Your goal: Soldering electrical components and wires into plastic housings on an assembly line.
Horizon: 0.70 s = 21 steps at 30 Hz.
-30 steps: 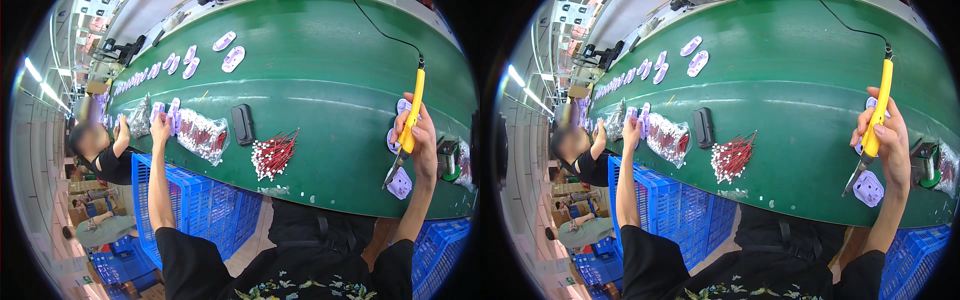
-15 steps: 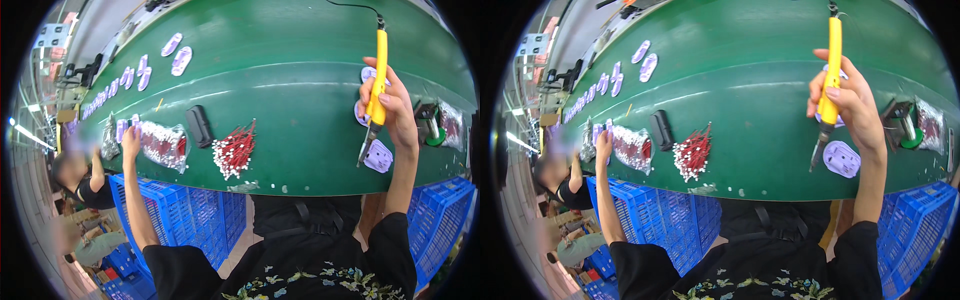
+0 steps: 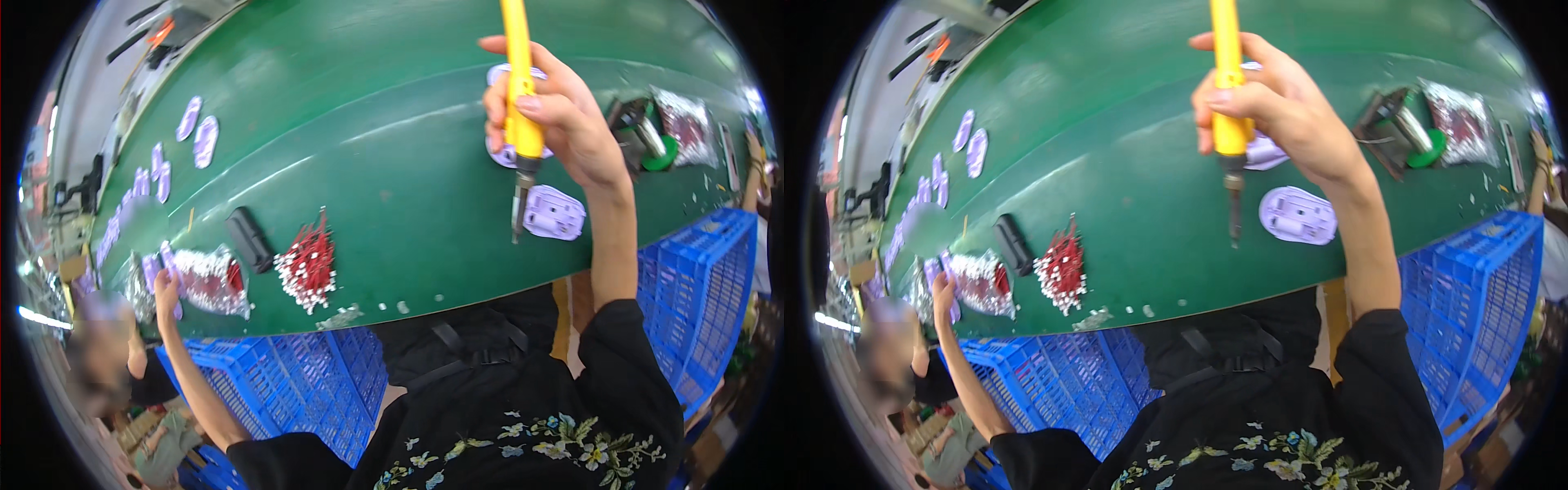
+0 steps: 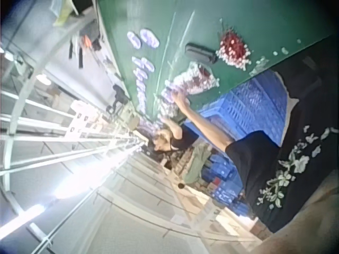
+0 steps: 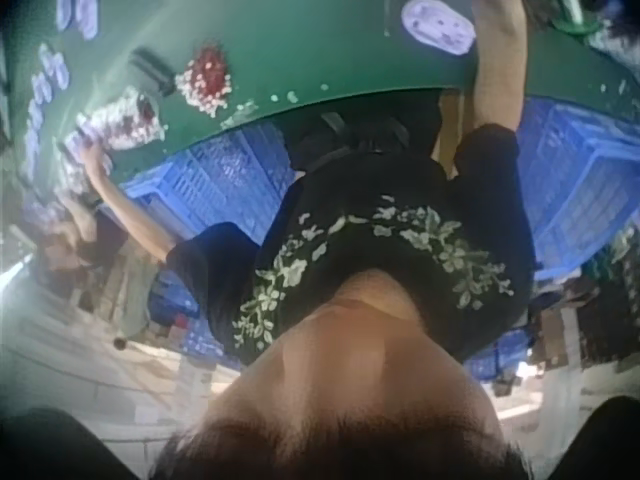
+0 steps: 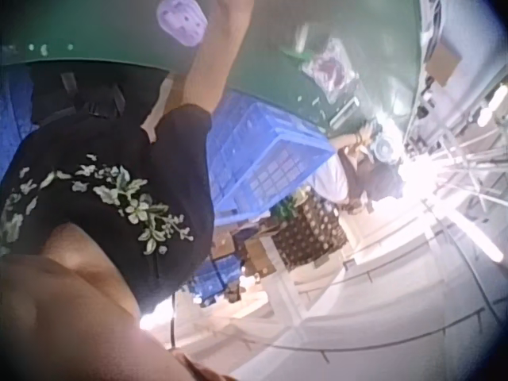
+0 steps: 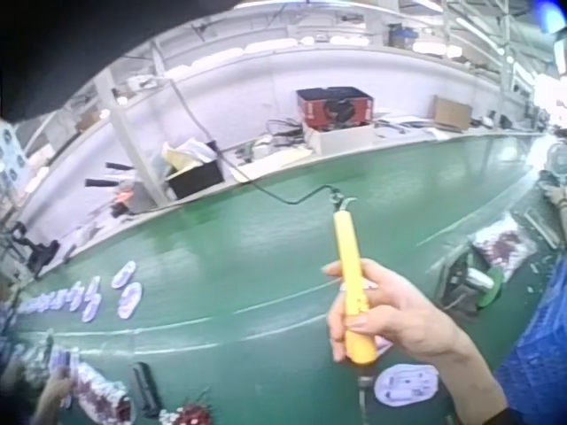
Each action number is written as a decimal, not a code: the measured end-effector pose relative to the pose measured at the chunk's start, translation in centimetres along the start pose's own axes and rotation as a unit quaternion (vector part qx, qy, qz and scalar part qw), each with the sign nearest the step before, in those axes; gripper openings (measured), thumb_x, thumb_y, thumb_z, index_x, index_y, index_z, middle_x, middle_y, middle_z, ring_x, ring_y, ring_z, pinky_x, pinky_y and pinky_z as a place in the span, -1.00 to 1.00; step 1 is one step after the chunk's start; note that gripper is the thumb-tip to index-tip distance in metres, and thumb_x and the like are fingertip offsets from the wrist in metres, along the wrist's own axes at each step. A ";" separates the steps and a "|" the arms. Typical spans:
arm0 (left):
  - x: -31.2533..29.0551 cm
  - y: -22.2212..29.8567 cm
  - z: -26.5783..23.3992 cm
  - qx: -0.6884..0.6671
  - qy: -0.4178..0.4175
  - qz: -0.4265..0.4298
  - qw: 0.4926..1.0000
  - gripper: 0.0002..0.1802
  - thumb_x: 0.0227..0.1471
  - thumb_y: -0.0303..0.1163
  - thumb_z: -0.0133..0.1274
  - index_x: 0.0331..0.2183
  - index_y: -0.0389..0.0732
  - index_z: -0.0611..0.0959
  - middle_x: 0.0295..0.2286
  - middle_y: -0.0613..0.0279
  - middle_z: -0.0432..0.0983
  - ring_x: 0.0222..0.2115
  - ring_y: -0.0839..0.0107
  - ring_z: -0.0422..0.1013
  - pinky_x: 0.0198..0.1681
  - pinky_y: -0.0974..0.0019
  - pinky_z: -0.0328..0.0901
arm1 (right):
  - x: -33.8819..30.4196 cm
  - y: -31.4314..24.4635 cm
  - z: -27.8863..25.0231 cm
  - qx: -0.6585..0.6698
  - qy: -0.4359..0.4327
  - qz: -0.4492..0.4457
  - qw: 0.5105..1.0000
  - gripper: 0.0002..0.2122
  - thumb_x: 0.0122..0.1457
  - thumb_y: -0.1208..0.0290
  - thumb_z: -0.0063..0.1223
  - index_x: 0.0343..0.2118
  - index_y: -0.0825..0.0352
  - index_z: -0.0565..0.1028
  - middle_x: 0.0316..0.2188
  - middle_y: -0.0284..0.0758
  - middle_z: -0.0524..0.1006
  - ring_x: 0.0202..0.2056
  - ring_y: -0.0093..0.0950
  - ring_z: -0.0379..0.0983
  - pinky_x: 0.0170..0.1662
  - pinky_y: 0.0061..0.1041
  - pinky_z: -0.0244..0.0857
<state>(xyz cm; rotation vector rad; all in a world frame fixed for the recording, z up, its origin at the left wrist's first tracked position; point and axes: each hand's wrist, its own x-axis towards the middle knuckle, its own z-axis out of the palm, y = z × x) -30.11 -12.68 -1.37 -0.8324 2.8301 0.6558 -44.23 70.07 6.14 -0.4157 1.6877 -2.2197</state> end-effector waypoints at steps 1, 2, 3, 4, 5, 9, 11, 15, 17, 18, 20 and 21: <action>-0.2 0.1 0.1 0.014 0.025 -0.050 0.998 -0.41 0.24 -0.22 0.16 0.14 -0.41 0.45 -0.18 0.08 0.54 -0.23 0.38 0.46 -0.16 0.30 0.37 | -0.1 -0.1 -0.3 -0.012 -0.001 -0.013 1.000 -0.35 0.19 0.31 0.04 0.30 0.49 0.14 -0.37 -0.22 0.49 -0.37 -0.39 0.53 -0.21 -0.40 0.45; -0.7 0.4 0.2 -0.043 0.015 -0.024 0.999 -0.40 0.24 -0.22 0.16 0.17 -0.39 0.43 -0.16 0.07 0.53 -0.20 0.37 0.45 -0.12 0.30 0.36 | -0.1 -0.4 -0.8 -0.013 0.006 -0.012 1.000 -0.36 0.20 0.31 0.03 0.30 0.47 0.15 -0.37 -0.21 0.49 -0.37 -0.38 0.53 -0.20 -0.39 0.45; -1.2 0.9 0.1 -0.065 0.020 -0.079 0.995 -0.38 0.25 -0.22 0.16 0.19 -0.37 0.41 -0.13 0.07 0.52 -0.17 0.37 0.44 -0.08 0.30 0.34 | -0.2 -0.6 -1.2 -0.031 0.027 0.005 0.999 -0.36 0.20 0.31 0.03 0.30 0.47 0.15 -0.37 -0.21 0.49 -0.37 -0.38 0.53 -0.20 -0.39 0.45; -1.7 1.5 0.0 -0.098 0.011 -0.053 0.994 -0.38 0.25 -0.22 0.16 0.20 -0.34 0.39 -0.10 0.06 0.52 -0.14 0.37 0.43 -0.06 0.30 0.33 | -0.2 -0.8 -1.6 -0.037 0.034 -0.008 0.999 -0.37 0.22 0.29 0.01 0.30 0.47 0.16 -0.36 -0.21 0.48 -0.34 -0.38 0.52 -0.18 -0.40 0.45; -2.3 2.2 -0.1 -0.102 0.029 -0.104 0.989 -0.37 0.25 -0.22 0.16 0.22 -0.31 0.37 -0.08 0.04 0.51 -0.12 0.37 0.43 -0.03 0.30 0.32 | -0.3 -1.1 -2.1 -0.036 0.030 -0.033 0.998 -0.38 0.23 0.27 0.00 0.29 0.47 0.16 -0.35 -0.21 0.47 -0.32 -0.38 0.52 -0.17 -0.41 0.44; -4.3 4.4 -1.0 -0.142 0.027 -0.063 0.988 -0.42 0.26 -0.28 0.14 0.22 -0.22 0.37 -0.16 0.12 0.56 -0.20 0.45 0.46 -0.13 0.36 0.34 | -0.2 -1.8 -3.5 0.097 0.050 -0.052 0.993 -0.50 0.22 0.48 0.05 0.21 0.37 0.19 -0.32 -0.11 0.54 -0.28 -0.27 0.60 -0.17 -0.37 0.51; -4.7 4.5 -1.3 -0.137 0.013 -0.035 0.990 -0.42 0.25 -0.33 0.14 0.23 -0.22 0.37 -0.17 0.14 0.58 -0.22 0.47 0.47 -0.15 0.37 0.34 | -0.5 -2.1 -3.9 0.080 0.068 -0.047 0.993 -0.52 0.21 0.49 0.05 0.18 0.37 0.20 -0.32 -0.10 0.54 -0.27 -0.28 0.60 -0.16 -0.36 0.51; -5.0 5.7 -1.9 -0.137 0.014 -0.037 0.990 -0.37 0.21 -0.53 0.08 0.27 -0.28 0.32 -0.08 0.10 0.58 -0.13 0.39 0.49 0.00 0.30 0.35 | -0.8 -2.3 -4.2 0.092 0.065 -0.064 0.992 -0.53 0.21 0.48 0.04 0.16 0.38 0.22 -0.33 -0.10 0.54 -0.29 -0.27 0.60 -0.16 -0.36 0.51; -6.0 8.3 -2.7 -0.001 0.077 0.120 0.990 -0.36 0.18 -0.55 0.05 0.28 -0.29 0.33 0.00 0.07 0.53 -0.02 0.32 0.44 0.11 0.26 0.28 | -1.0 -2.5 -4.5 0.120 0.058 -0.076 0.988 -0.53 0.21 0.46 0.04 0.16 0.39 0.22 -0.34 -0.10 0.54 -0.29 -0.26 0.60 -0.17 -0.36 0.50; -6.8 10.4 -3.0 0.148 0.173 0.162 0.960 -0.35 0.16 -0.57 0.02 0.28 -0.30 0.33 0.08 0.04 0.49 0.09 0.25 0.39 0.22 0.21 0.21 | -0.9 -2.6 -4.7 0.094 0.081 -0.078 0.989 -0.53 0.21 0.45 0.05 0.16 0.40 0.23 -0.34 -0.10 0.54 -0.29 -0.26 0.60 -0.17 -0.36 0.50; -10.0 15.7 -2.4 0.047 0.249 0.229 0.940 -0.36 0.12 -0.57 -0.01 0.26 -0.30 0.37 0.14 0.03 0.42 0.18 0.21 0.30 0.31 0.18 0.09 | -1.1 -2.8 -5.2 0.070 0.116 -0.088 0.987 -0.52 0.20 0.40 0.06 0.15 0.42 0.24 -0.35 -0.10 0.54 -0.30 -0.25 0.60 -0.17 -0.35 0.49; -11.9 18.8 -2.0 0.016 0.283 0.269 0.920 -0.36 0.11 -0.57 -0.03 0.26 -0.31 0.39 0.18 0.02 0.39 0.23 0.19 0.26 0.35 0.16 0.03 | -1.2 -2.9 -5.4 0.069 0.116 -0.085 0.987 -0.52 0.20 0.40 0.06 0.15 0.42 0.24 -0.35 -0.10 0.54 -0.30 -0.25 0.60 -0.17 -0.35 0.49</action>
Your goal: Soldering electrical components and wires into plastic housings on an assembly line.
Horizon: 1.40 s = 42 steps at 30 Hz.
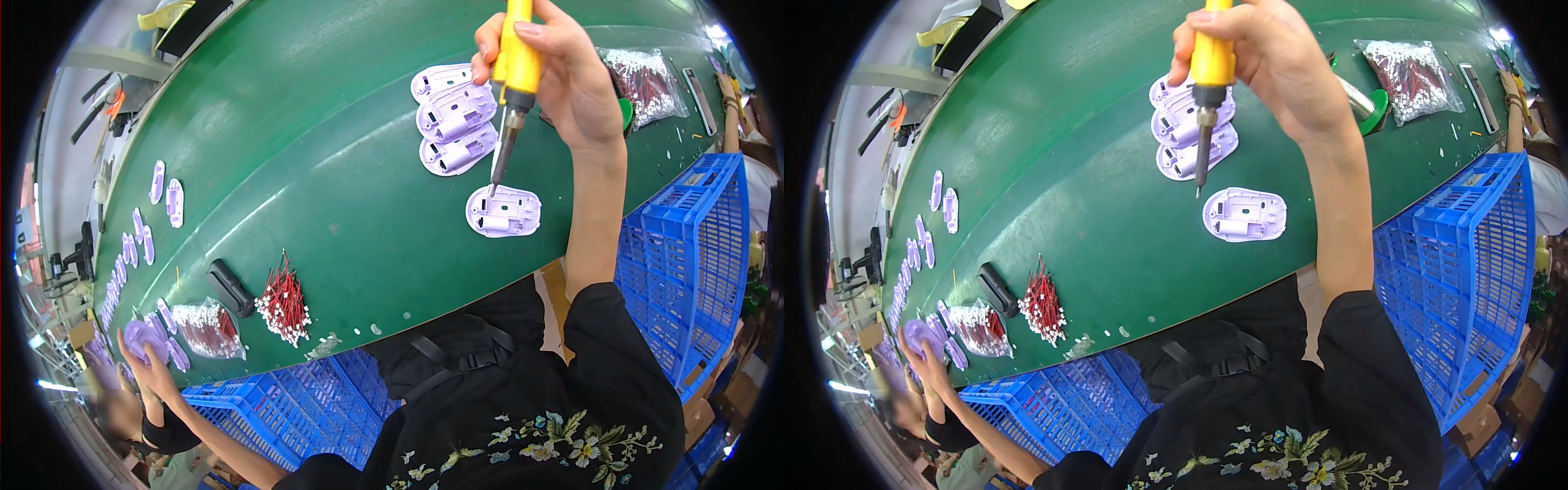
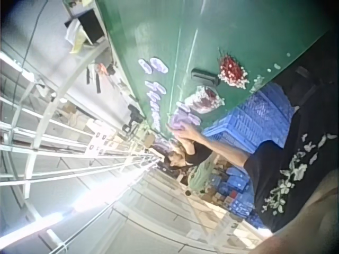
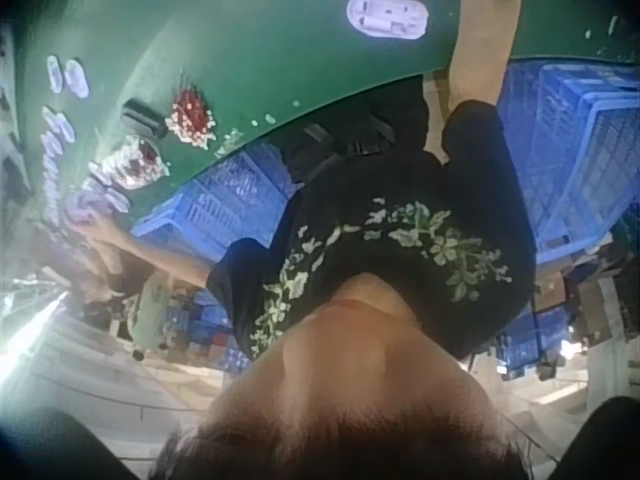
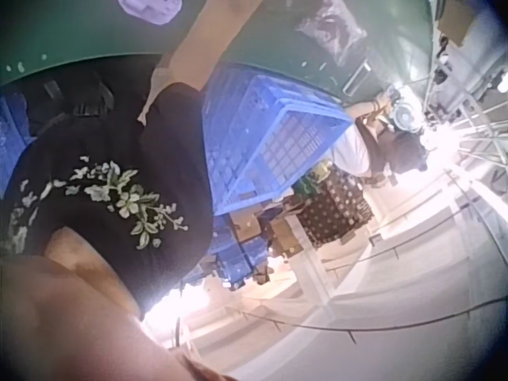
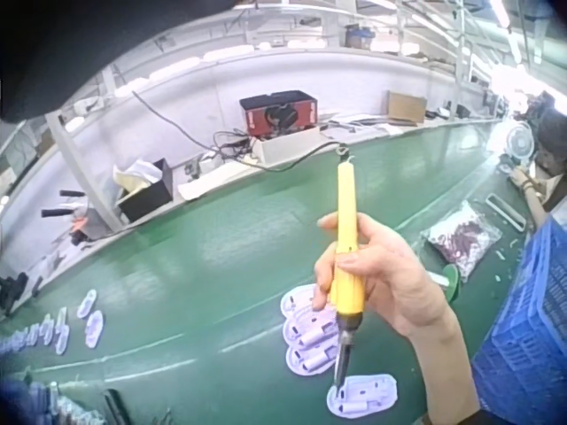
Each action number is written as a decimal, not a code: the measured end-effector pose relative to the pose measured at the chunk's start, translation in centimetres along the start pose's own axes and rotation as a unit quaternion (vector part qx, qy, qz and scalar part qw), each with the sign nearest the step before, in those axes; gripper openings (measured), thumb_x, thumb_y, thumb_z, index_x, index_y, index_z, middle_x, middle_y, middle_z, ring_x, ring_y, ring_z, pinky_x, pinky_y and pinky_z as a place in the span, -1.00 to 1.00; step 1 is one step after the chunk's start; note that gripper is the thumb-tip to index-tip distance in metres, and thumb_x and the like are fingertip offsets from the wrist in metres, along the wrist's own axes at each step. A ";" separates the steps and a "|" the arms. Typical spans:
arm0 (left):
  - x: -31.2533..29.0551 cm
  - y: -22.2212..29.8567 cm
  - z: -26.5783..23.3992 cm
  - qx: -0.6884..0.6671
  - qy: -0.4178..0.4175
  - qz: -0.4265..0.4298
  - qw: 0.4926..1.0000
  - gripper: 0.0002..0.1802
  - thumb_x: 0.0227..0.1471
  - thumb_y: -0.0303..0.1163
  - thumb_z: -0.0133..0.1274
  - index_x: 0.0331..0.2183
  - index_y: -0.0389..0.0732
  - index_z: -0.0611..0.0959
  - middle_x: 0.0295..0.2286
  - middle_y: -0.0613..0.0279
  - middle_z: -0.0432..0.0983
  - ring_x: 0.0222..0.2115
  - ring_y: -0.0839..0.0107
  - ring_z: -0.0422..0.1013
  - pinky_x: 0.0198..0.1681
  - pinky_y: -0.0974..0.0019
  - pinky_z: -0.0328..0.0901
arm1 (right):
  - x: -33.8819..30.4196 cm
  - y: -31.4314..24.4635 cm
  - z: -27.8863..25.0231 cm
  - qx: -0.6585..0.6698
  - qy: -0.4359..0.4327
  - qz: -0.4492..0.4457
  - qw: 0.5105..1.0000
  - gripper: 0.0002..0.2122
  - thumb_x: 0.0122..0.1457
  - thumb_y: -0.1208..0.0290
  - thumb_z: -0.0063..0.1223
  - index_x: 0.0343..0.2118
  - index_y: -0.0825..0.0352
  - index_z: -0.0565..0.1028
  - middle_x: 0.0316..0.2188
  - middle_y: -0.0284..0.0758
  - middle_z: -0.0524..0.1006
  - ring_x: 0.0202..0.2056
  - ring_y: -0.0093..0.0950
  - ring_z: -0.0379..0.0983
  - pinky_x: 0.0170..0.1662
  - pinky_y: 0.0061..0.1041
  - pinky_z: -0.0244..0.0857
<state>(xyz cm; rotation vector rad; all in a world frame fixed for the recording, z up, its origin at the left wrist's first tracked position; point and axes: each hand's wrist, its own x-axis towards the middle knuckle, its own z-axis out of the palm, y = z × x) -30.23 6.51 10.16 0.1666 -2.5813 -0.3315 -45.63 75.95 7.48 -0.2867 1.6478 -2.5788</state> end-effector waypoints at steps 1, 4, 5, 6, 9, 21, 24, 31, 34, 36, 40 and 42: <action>-0.4 3.9 0.8 -0.028 -0.006 -0.032 0.999 -0.36 0.10 -0.56 -0.03 0.25 -0.31 0.40 0.18 0.02 0.39 0.23 0.19 0.26 0.35 0.16 0.03 | 0.0 -0.1 -0.2 -0.004 0.008 -0.014 1.000 -0.51 0.20 0.39 0.06 0.16 0.42 0.24 -0.35 -0.10 0.54 -0.30 -0.25 0.59 -0.16 -0.35 0.49; -1.9 15.5 4.8 -0.113 -0.046 -0.027 0.992 -0.37 0.05 -0.51 -0.04 0.21 -0.31 0.45 0.18 0.04 0.40 0.21 0.20 0.27 0.35 0.15 0.04 | 0.1 -0.1 -0.2 -0.010 0.013 -0.031 0.999 -0.50 0.19 0.36 0.07 0.16 0.43 0.24 -0.35 -0.10 0.55 -0.31 -0.25 0.59 -0.16 -0.33 0.48; -3.4 19.4 6.9 -0.152 -0.065 -0.035 0.986 -0.37 0.02 -0.51 -0.02 0.18 -0.31 0.48 0.15 0.04 0.42 0.19 0.23 0.30 0.33 0.15 0.07 | 0.1 0.0 -0.2 -0.015 0.010 -0.028 0.999 -0.50 0.19 0.36 0.07 0.16 0.43 0.24 -0.35 -0.09 0.55 -0.32 -0.25 0.59 -0.16 -0.33 0.48; -4.6 23.0 9.1 -0.210 -0.092 -0.056 0.972 -0.40 0.01 -0.51 -0.02 0.15 -0.31 0.49 0.11 0.07 0.44 0.15 0.26 0.32 0.30 0.17 0.11 | 0.2 0.1 -0.1 -0.019 0.009 -0.026 0.999 -0.50 0.20 0.37 0.07 0.16 0.43 0.24 -0.35 -0.09 0.55 -0.32 -0.25 0.59 -0.16 -0.33 0.48; -7.1 32.4 15.9 -0.328 -0.107 -0.149 0.927 -0.49 0.03 -0.59 0.04 0.07 -0.32 0.45 -0.05 0.10 0.44 0.03 0.28 0.35 0.20 0.18 0.20 | 0.2 0.4 0.1 -0.009 0.004 -0.024 1.000 -0.51 0.20 0.36 0.06 0.16 0.43 0.24 -0.35 -0.09 0.55 -0.31 -0.25 0.59 -0.15 -0.33 0.48; -10.6 38.9 17.9 -0.086 -0.136 0.036 0.986 -0.32 0.12 -0.41 0.13 0.27 -0.16 0.40 0.30 -0.15 0.15 0.30 -0.11 0.13 0.32 -0.12 -0.06 | 0.5 0.4 -0.6 -0.002 0.015 -0.057 0.998 -0.52 0.23 0.36 0.05 0.16 0.46 0.23 -0.36 -0.11 0.55 -0.33 -0.28 0.59 -0.15 -0.35 0.48; -9.4 36.8 17.2 -0.091 -0.234 0.168 0.953 -0.41 0.09 -0.43 0.14 0.19 -0.09 0.53 0.27 -0.08 0.23 0.28 -0.10 0.16 0.32 -0.07 -0.03 | 0.4 0.6 -0.3 0.024 0.007 -0.051 0.998 -0.51 0.23 0.36 0.06 0.15 0.46 0.23 -0.37 -0.11 0.55 -0.34 -0.28 0.59 -0.16 -0.35 0.48; -10.3 36.2 17.4 -0.054 -0.218 0.156 0.962 -0.18 -0.07 -0.14 0.38 0.22 -0.07 0.50 0.03 0.08 0.45 0.02 0.12 0.35 0.09 0.07 0.15 | 0.4 1.1 1.0 -0.005 -0.001 -0.017 1.000 -0.47 0.19 0.33 0.11 0.15 0.47 0.23 -0.39 -0.11 0.55 -0.35 -0.26 0.59 -0.18 -0.37 0.48; -11.2 36.3 17.0 -0.093 -0.204 0.107 0.969 -0.03 -0.16 -0.13 0.45 0.25 -0.20 0.42 0.01 0.06 0.48 -0.01 0.14 0.38 0.04 0.10 0.16 | 0.3 1.4 1.6 -0.021 -0.004 -0.009 1.000 -0.46 0.17 0.34 0.11 0.15 0.47 0.23 -0.39 -0.11 0.55 -0.35 -0.26 0.59 -0.20 -0.37 0.49; -11.5 36.3 16.5 -0.089 -0.214 0.062 0.971 -0.04 -0.16 -0.13 0.45 0.24 -0.20 0.43 0.00 0.06 0.49 -0.04 0.17 0.39 0.01 0.10 0.16 | 0.2 1.6 1.9 -0.020 -0.010 -0.006 1.000 -0.46 0.17 0.34 0.12 0.16 0.46 0.23 -0.39 -0.11 0.55 -0.35 -0.26 0.59 -0.20 -0.36 0.49; -10.6 36.5 16.5 -0.084 -0.214 0.070 0.971 -0.29 -0.12 -0.17 0.42 0.08 -0.19 0.61 -0.09 0.11 0.51 -0.09 0.19 0.41 -0.02 0.14 0.17 | -0.1 1.8 2.1 -0.010 -0.025 0.005 1.000 -0.44 0.15 0.34 0.13 0.17 0.44 0.22 -0.40 -0.10 0.55 -0.37 -0.27 0.59 -0.22 -0.34 0.51; -10.0 37.0 17.0 -0.080 -0.210 0.071 0.972 -0.40 -0.09 -0.19 0.40 0.01 -0.16 0.66 -0.13 0.15 0.53 -0.11 0.22 0.42 -0.02 0.15 0.18 | -0.1 1.8 2.3 -0.019 -0.017 0.011 1.000 -0.43 0.14 0.33 0.14 0.18 0.44 0.22 -0.40 -0.10 0.54 -0.37 -0.27 0.59 -0.23 -0.35 0.51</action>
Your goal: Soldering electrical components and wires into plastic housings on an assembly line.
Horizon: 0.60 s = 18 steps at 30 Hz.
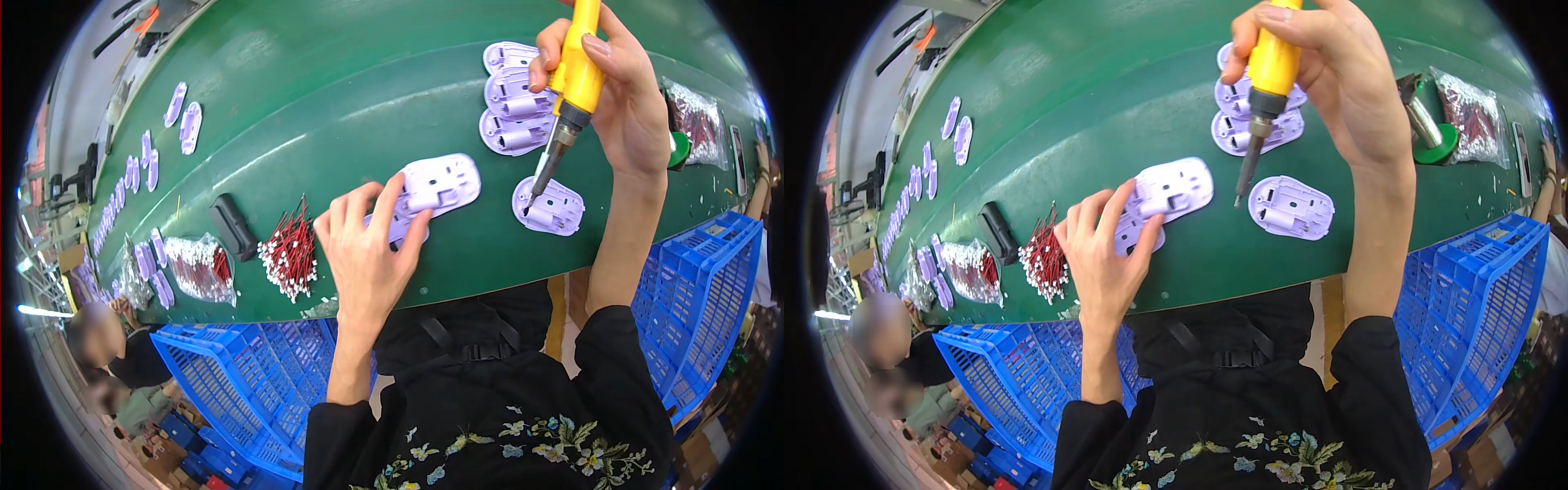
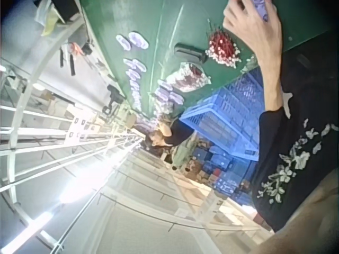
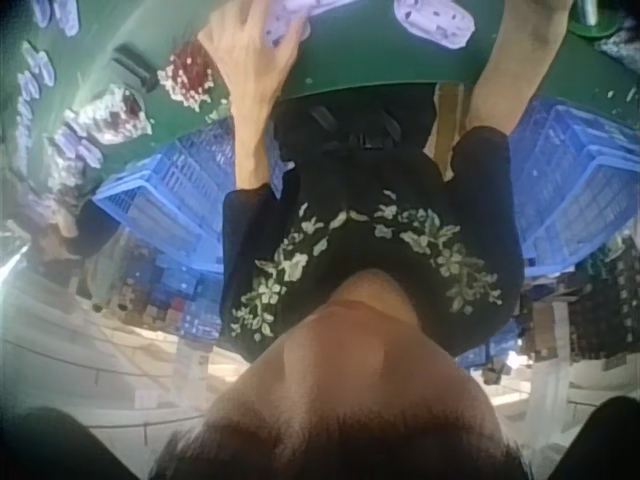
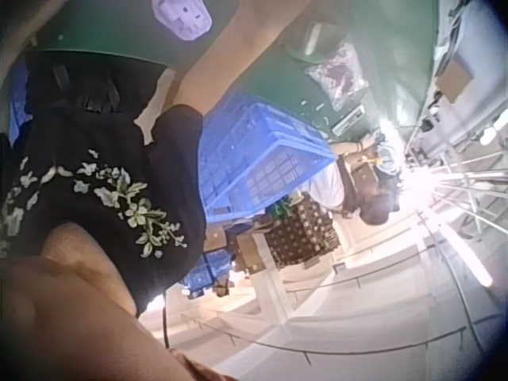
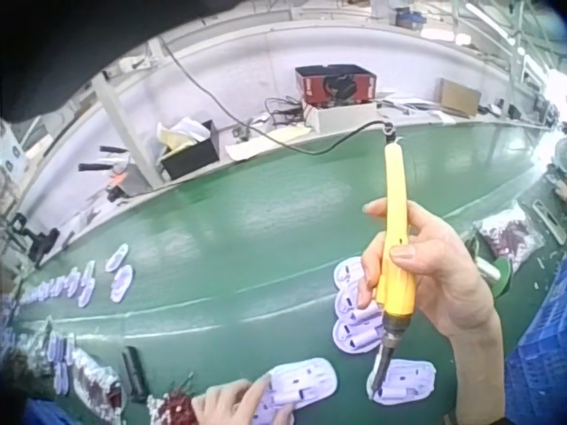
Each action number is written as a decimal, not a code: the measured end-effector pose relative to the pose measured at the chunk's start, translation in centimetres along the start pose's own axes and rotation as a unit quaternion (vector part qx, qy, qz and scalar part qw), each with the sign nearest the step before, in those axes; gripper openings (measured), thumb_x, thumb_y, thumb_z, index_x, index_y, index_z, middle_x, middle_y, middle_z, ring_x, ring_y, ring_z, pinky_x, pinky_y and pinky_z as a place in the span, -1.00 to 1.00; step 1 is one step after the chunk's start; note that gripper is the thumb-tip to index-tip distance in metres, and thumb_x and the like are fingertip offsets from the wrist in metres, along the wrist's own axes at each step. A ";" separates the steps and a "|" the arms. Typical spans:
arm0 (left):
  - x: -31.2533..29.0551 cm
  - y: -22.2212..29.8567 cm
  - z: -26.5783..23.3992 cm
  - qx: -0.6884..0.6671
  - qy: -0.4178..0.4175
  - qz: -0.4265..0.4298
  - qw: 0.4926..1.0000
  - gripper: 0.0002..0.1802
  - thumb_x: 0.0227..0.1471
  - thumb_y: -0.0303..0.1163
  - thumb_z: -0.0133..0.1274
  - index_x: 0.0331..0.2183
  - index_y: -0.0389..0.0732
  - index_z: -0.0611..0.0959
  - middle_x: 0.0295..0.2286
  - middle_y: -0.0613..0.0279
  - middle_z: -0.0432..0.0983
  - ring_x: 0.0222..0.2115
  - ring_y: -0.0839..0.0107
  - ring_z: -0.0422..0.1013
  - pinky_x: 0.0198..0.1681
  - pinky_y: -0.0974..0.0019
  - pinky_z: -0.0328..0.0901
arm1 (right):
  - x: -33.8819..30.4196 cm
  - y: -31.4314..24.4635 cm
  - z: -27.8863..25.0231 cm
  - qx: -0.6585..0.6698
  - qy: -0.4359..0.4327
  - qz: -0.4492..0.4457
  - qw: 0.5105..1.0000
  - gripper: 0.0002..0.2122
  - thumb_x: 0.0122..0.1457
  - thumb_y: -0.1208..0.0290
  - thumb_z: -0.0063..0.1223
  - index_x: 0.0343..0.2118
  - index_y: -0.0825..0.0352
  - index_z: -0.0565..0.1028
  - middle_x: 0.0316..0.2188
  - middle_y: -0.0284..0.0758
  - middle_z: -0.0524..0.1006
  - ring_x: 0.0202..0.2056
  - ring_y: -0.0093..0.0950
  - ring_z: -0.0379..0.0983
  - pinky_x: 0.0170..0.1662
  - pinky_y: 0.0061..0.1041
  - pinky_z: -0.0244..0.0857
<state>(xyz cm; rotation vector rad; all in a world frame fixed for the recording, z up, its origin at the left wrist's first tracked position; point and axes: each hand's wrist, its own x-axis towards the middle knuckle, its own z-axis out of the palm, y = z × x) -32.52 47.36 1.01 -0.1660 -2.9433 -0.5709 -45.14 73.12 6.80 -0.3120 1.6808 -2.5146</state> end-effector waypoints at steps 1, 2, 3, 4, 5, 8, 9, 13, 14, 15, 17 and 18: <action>0.6 0.0 0.2 -0.013 0.009 0.023 1.000 -0.41 -0.08 -0.19 0.39 0.02 -0.15 0.66 -0.14 0.17 0.55 -0.11 0.23 0.43 -0.02 0.15 0.18 | 0.0 0.1 0.3 -0.003 0.010 0.007 1.000 -0.42 0.14 0.32 0.14 0.18 0.44 0.22 -0.40 -0.10 0.54 -0.38 -0.27 0.59 -0.24 -0.35 0.52; 1.1 -0.1 0.2 -0.019 0.019 0.045 0.999 -0.42 -0.06 -0.19 0.38 0.02 -0.14 0.66 -0.15 0.19 0.56 -0.11 0.24 0.44 -0.02 0.15 0.18 | 0.2 0.3 0.6 -0.010 0.010 -0.010 1.000 -0.41 0.13 0.31 0.15 0.18 0.44 0.23 -0.42 -0.12 0.54 -0.40 -0.28 0.59 -0.27 -0.37 0.52; 1.3 0.1 0.3 -0.013 0.029 0.050 0.998 -0.42 -0.04 -0.18 0.37 0.03 -0.14 0.65 -0.18 0.21 0.58 -0.12 0.24 0.45 -0.02 0.16 0.19 | 0.2 0.3 0.9 -0.015 0.016 -0.011 1.000 -0.41 0.13 0.30 0.15 0.18 0.44 0.24 -0.42 -0.13 0.53 -0.41 -0.28 0.59 -0.28 -0.38 0.51; 1.3 0.2 0.3 -0.024 0.036 0.039 0.998 -0.41 -0.03 -0.17 0.36 0.04 -0.15 0.64 -0.16 0.18 0.58 -0.12 0.24 0.45 -0.03 0.16 0.18 | 0.1 0.2 1.1 -0.019 0.022 -0.012 0.999 -0.41 0.13 0.29 0.15 0.17 0.43 0.24 -0.43 -0.14 0.53 -0.42 -0.27 0.58 -0.30 -0.40 0.51; 1.0 0.2 0.0 -0.037 0.047 0.021 0.998 -0.41 -0.03 -0.20 0.36 0.05 -0.15 0.64 -0.14 0.15 0.58 -0.12 0.22 0.46 0.00 0.15 0.18 | 0.1 0.1 1.3 -0.029 0.023 -0.014 0.999 -0.42 0.14 0.27 0.13 0.17 0.43 0.26 -0.44 -0.16 0.52 -0.44 -0.28 0.58 -0.31 -0.41 0.50; -1.1 -1.4 -2.0 -0.037 0.072 -0.020 0.997 -0.46 -0.03 -0.35 0.36 0.04 -0.16 0.64 -0.10 0.11 0.57 -0.09 0.19 0.46 0.02 0.17 0.25 | 0.1 0.0 1.4 -0.042 0.021 -0.003 0.999 -0.45 0.16 0.26 0.09 0.16 0.43 0.27 -0.45 -0.16 0.52 -0.43 -0.27 0.58 -0.31 -0.42 0.49; -1.7 -2.5 -2.7 -0.037 0.104 -0.048 0.993 -0.52 -0.03 -0.47 0.34 -0.01 -0.19 0.66 -0.11 0.12 0.58 -0.12 0.22 0.47 -0.04 0.22 0.35 | 0.0 0.3 1.3 -0.041 0.025 -0.002 0.999 -0.45 0.16 0.26 0.09 0.16 0.43 0.27 -0.45 -0.16 0.52 -0.43 -0.27 0.58 -0.31 -0.42 0.49; -5.2 -6.9 -6.1 0.048 0.132 -0.141 0.980 -0.77 -0.01 -0.51 0.32 -0.23 -0.26 0.69 -0.26 0.19 0.59 -0.40 0.39 0.40 -0.25 0.30 0.34 | -0.1 0.7 0.4 -0.074 -0.020 -0.008 0.997 -0.44 0.23 0.28 0.02 0.22 0.45 0.19 -0.36 -0.18 0.49 -0.32 -0.32 0.56 -0.20 -0.41 0.46; -6.2 -7.6 -6.6 0.045 0.126 -0.166 0.977 -0.78 0.00 -0.49 0.32 -0.25 -0.27 0.69 -0.29 0.22 0.58 -0.43 0.41 0.35 -0.25 0.33 0.31 | -0.1 0.8 0.3 -0.119 -0.043 0.012 0.992 -0.40 0.26 0.22 -0.06 0.28 0.48 0.17 -0.32 -0.22 0.45 -0.26 -0.38 0.51 -0.14 -0.42 0.42; -7.1 -8.1 -7.0 0.031 0.122 -0.199 0.972 -0.79 0.01 -0.48 0.32 -0.26 -0.28 0.69 -0.31 0.24 0.56 -0.44 0.43 0.33 -0.26 0.34 0.29 | -0.1 1.1 0.3 -0.115 -0.046 0.014 0.992 -0.40 0.26 0.22 -0.06 0.28 0.48 0.17 -0.32 -0.22 0.45 -0.26 -0.38 0.51 -0.14 -0.42 0.42; -8.3 -9.0 -7.2 0.019 0.120 -0.235 0.964 -0.80 0.02 -0.48 0.31 -0.26 -0.29 0.68 -0.33 0.25 0.55 -0.44 0.45 0.31 -0.26 0.36 0.27 | -0.3 1.6 0.8 -0.112 -0.058 0.035 0.991 -0.42 0.28 0.20 -0.09 0.26 0.48 0.17 -0.30 -0.23 0.43 -0.23 -0.37 0.51 -0.12 -0.43 0.40; -8.8 -9.3 -7.2 -0.028 0.121 -0.283 0.951 -0.81 0.03 -0.49 0.30 -0.27 -0.30 0.69 -0.35 0.26 0.54 -0.45 0.47 0.29 -0.27 0.37 0.26 | -0.4 1.9 1.2 -0.111 -0.062 0.036 0.991 -0.42 0.28 0.20 -0.09 0.26 0.48 0.17 -0.30 -0.23 0.43 -0.23 -0.37 0.51 -0.12 -0.43 0.40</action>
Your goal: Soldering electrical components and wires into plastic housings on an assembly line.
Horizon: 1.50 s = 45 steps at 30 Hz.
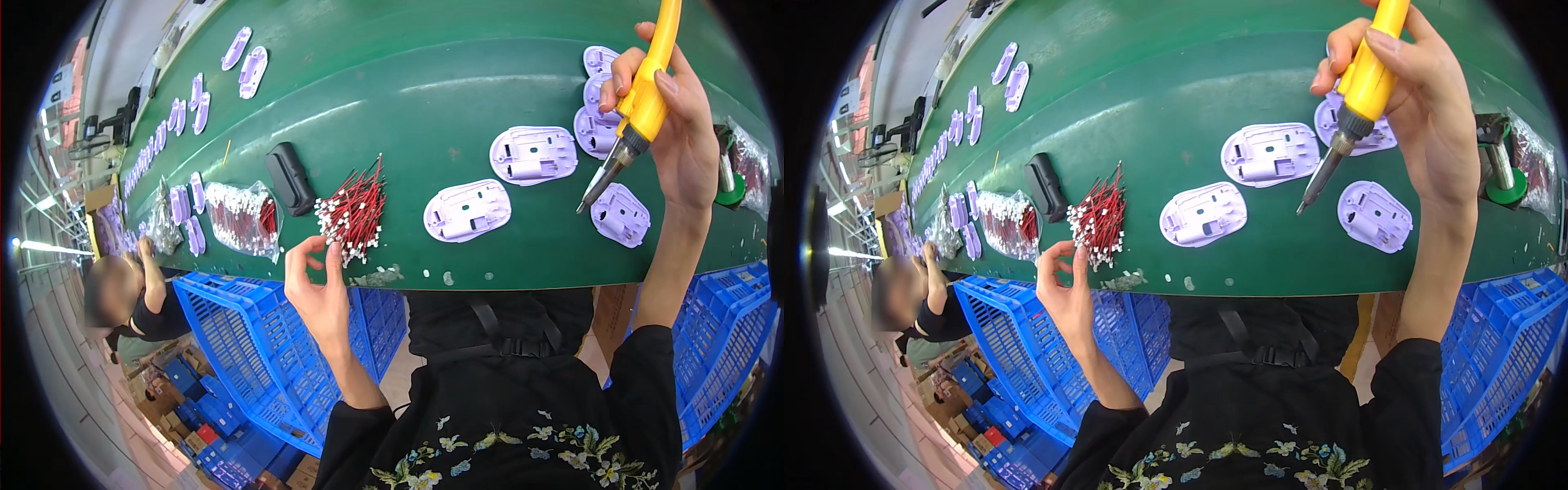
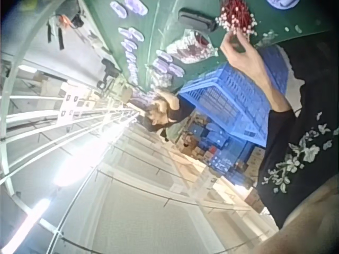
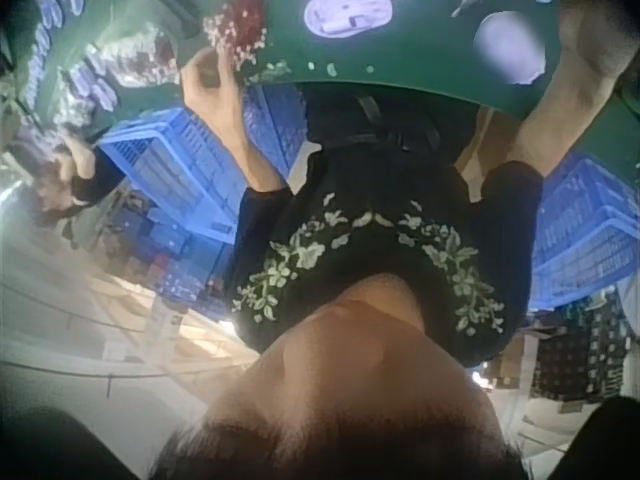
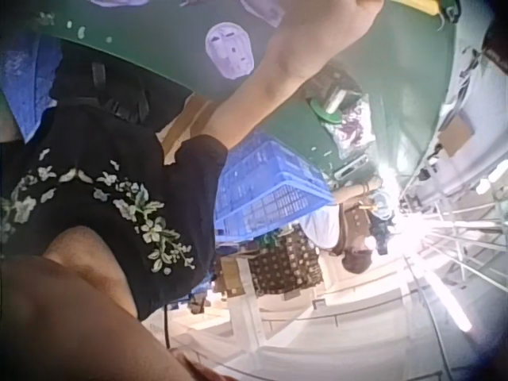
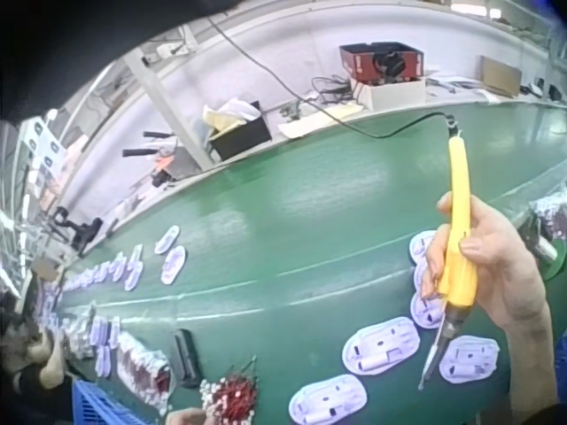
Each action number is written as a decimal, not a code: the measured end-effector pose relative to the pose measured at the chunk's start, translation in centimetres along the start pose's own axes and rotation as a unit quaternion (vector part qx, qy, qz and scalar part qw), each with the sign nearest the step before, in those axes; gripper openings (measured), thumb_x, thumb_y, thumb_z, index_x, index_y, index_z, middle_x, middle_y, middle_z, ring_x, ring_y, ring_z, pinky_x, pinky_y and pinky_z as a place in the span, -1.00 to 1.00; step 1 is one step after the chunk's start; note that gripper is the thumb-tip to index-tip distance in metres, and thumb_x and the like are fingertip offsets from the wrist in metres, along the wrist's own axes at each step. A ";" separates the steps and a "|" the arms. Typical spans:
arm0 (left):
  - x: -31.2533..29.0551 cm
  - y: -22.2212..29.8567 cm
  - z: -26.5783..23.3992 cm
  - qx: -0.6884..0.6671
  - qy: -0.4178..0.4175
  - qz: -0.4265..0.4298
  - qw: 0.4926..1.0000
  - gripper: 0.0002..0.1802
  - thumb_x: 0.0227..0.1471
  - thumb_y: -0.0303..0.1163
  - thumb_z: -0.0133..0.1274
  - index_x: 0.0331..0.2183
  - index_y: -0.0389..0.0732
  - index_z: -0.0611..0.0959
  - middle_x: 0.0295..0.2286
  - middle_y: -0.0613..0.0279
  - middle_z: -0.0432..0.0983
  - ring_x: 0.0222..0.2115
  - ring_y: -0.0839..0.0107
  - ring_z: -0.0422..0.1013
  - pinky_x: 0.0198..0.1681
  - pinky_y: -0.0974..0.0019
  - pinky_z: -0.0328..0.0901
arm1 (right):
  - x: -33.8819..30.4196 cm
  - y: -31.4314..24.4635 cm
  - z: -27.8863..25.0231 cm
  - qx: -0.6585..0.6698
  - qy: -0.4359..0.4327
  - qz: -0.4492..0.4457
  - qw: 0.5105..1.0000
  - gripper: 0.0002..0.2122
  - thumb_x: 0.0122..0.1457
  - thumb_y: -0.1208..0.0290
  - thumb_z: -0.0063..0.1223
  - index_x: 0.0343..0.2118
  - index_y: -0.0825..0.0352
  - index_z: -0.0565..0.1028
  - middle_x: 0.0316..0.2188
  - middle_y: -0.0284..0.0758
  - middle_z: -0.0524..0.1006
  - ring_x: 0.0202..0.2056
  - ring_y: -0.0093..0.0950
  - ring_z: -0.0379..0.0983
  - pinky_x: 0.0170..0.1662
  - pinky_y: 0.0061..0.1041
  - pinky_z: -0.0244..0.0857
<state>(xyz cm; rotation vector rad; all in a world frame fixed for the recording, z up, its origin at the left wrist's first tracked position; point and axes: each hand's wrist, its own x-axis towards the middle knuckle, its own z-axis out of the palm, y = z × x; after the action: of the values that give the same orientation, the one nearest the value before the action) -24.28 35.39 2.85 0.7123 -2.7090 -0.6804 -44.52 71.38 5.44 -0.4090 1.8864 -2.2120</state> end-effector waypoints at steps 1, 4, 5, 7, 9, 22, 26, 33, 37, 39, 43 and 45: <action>-0.1 -0.4 0.0 -0.022 -0.017 -0.083 0.996 -0.83 0.04 -0.49 0.29 -0.28 -0.31 0.69 -0.37 0.28 0.53 -0.45 0.49 0.27 -0.28 0.38 0.25 | 0.0 0.2 0.5 0.011 -0.008 0.010 1.000 -0.42 0.28 0.20 -0.09 0.25 0.47 0.16 -0.30 -0.22 0.43 -0.24 -0.37 0.51 -0.12 -0.43 0.40; -0.1 -1.0 0.9 -0.055 0.004 -0.008 0.998 -0.87 0.06 -0.49 0.27 -0.30 -0.30 0.69 -0.36 0.22 0.55 -0.47 0.43 0.29 -0.34 0.31 0.27 | -0.2 0.5 2.2 0.019 -0.014 0.026 0.999 -0.43 0.26 0.21 -0.07 0.23 0.45 0.16 -0.32 -0.22 0.44 -0.25 -0.36 0.52 -0.11 -0.42 0.40; -0.1 -1.1 1.2 -0.036 0.008 -0.006 0.999 -0.89 0.07 -0.51 0.26 -0.32 -0.32 0.69 -0.41 0.29 0.51 -0.47 0.50 0.25 -0.32 0.38 0.23 | -0.2 0.6 2.7 0.015 -0.017 0.023 0.999 -0.43 0.25 0.21 -0.07 0.23 0.45 0.16 -0.33 -0.21 0.44 -0.25 -0.36 0.52 -0.11 -0.42 0.41; 0.2 -1.3 1.5 -0.033 0.005 0.002 0.999 -0.89 0.06 -0.51 0.26 -0.32 -0.33 0.69 -0.42 0.29 0.51 -0.47 0.50 0.25 -0.32 0.38 0.23 | -0.3 0.8 3.4 0.010 -0.026 0.014 0.999 -0.42 0.23 0.21 -0.05 0.23 0.45 0.16 -0.35 -0.22 0.45 -0.27 -0.37 0.53 -0.09 -0.41 0.41; 0.4 -1.6 1.6 -0.031 0.002 0.028 0.999 -0.89 0.09 -0.48 0.26 -0.33 -0.31 0.68 -0.42 0.33 0.52 -0.47 0.54 0.24 -0.36 0.38 0.20 | -0.3 0.9 3.6 0.003 -0.030 0.027 0.999 -0.41 0.22 0.20 -0.04 0.23 0.45 0.17 -0.34 -0.22 0.45 -0.27 -0.37 0.53 -0.09 -0.41 0.41; 0.5 -0.1 -1.2 -0.417 0.011 -0.064 0.907 -0.83 0.29 -0.43 0.10 -0.13 -0.30 0.56 -0.39 0.09 0.64 -0.45 0.46 0.50 -0.37 0.44 0.33 | -0.2 1.1 3.8 -0.004 -0.020 0.029 0.999 -0.39 0.21 0.20 -0.03 0.24 0.46 0.17 -0.34 -0.22 0.46 -0.29 -0.36 0.54 -0.10 -0.40 0.41; -1.9 3.1 0.8 -0.476 -0.164 -0.145 0.852 -0.84 0.26 -0.49 0.11 -0.15 -0.35 0.58 -0.33 0.03 0.68 -0.52 0.52 0.53 -0.57 0.57 0.27 | -0.4 0.9 4.6 0.033 -0.026 0.044 0.998 -0.39 0.21 0.24 -0.02 0.25 0.47 0.15 -0.34 -0.20 0.46 -0.28 -0.32 0.56 -0.09 -0.37 0.42; -4.0 4.2 3.8 -0.469 -0.211 -0.190 0.836 -0.90 0.32 -0.45 0.05 -0.19 -0.29 0.51 -0.36 0.12 0.68 -0.54 0.69 0.42 -0.57 0.62 0.22 | 0.6 1.4 7.9 0.032 -0.058 0.036 0.997 -0.45 0.21 0.32 -0.03 0.21 0.47 0.16 -0.33 -0.15 0.49 -0.26 -0.27 0.58 -0.05 -0.32 0.43; -4.5 3.5 4.7 -0.473 -0.225 -0.167 0.835 -0.90 0.33 -0.45 0.04 -0.20 -0.27 0.50 -0.39 0.16 0.67 -0.56 0.73 0.34 -0.48 0.62 0.24 | 1.8 1.3 10.0 0.136 -0.099 0.074 0.983 -0.50 0.23 0.49 0.08 0.16 0.38 0.12 -0.34 -0.11 0.55 -0.27 -0.22 0.61 -0.17 -0.34 0.48; -4.5 3.2 5.3 -0.473 -0.217 -0.153 0.840 -0.91 0.33 -0.45 0.04 -0.20 -0.27 0.50 -0.41 0.17 0.66 -0.58 0.73 0.32 -0.52 0.61 0.20 | 2.1 1.3 10.8 0.111 -0.107 0.084 0.984 -0.51 0.24 0.50 0.07 0.15 0.37 0.10 -0.33 -0.10 0.55 -0.25 -0.20 0.61 -0.13 -0.33 0.46; -4.5 3.1 5.7 -0.440 -0.231 -0.164 0.852 -0.90 0.33 -0.44 0.04 -0.20 -0.27 0.53 -0.47 0.24 0.62 -0.59 0.74 0.30 -0.56 0.60 0.15 | 1.8 2.4 12.3 0.031 -0.071 0.023 0.997 -0.49 0.23 0.38 -0.07 0.20 0.47 0.14 -0.33 -0.12 0.51 -0.26 -0.25 0.59 -0.04 -0.29 0.45; -4.6 3.3 5.5 -0.425 -0.235 -0.175 0.857 -0.89 0.33 -0.44 0.05 -0.19 -0.28 0.55 -0.48 0.26 0.62 -0.59 0.75 0.29 -0.54 0.61 0.15 | 1.2 3.1 12.6 0.013 -0.081 0.025 0.996 -0.51 0.25 0.39 -0.09 0.19 0.46 0.13 -0.34 -0.13 0.51 -0.27 -0.25 0.59 -0.04 -0.28 0.45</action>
<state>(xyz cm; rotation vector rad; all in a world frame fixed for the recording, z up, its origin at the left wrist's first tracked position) -23.65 42.36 -0.85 0.8512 -2.2198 -2.1891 -41.47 58.76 4.30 -0.5147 1.7625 -2.1017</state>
